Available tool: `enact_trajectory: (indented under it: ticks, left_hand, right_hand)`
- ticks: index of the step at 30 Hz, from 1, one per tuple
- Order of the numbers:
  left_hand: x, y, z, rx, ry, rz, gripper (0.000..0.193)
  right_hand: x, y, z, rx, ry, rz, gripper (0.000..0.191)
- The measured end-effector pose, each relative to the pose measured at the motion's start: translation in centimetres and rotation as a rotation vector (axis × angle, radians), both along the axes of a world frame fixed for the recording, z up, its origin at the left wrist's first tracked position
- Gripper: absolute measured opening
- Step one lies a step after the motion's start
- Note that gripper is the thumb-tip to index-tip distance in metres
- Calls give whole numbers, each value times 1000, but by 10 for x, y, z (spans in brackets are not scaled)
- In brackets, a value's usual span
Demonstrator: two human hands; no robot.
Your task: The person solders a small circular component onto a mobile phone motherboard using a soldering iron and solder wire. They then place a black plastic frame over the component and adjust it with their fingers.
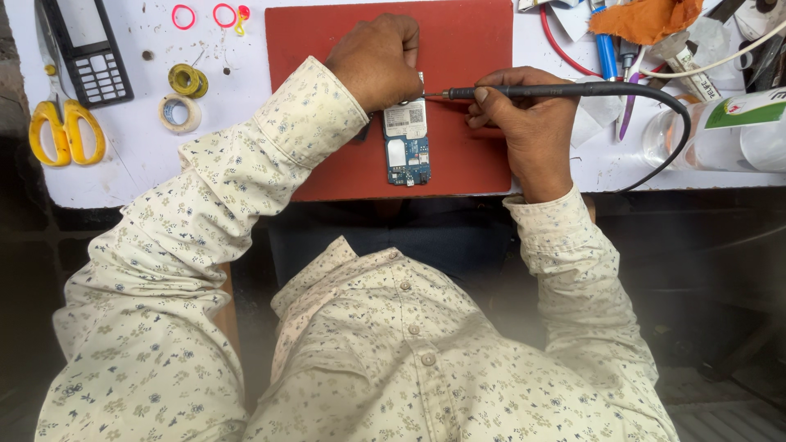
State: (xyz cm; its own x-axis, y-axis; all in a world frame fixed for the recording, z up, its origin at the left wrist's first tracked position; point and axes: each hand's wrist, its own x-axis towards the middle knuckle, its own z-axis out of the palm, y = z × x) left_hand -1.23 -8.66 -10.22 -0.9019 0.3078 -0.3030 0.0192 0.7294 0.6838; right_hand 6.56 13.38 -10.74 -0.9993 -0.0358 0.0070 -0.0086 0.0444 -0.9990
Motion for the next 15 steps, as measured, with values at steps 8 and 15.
enact_trajectory:
  ticks: [8, 15]
  left_hand:
    - [-1, -1, -5, 2, 18, -15, 27]
    - [-1, -2, -5, 13, 28, -17, 27]
  right_hand:
    - [-2, 1, -3, 6, 6, 3, 9]
    - [-1, 1, -4, 1, 10, 4, 9]
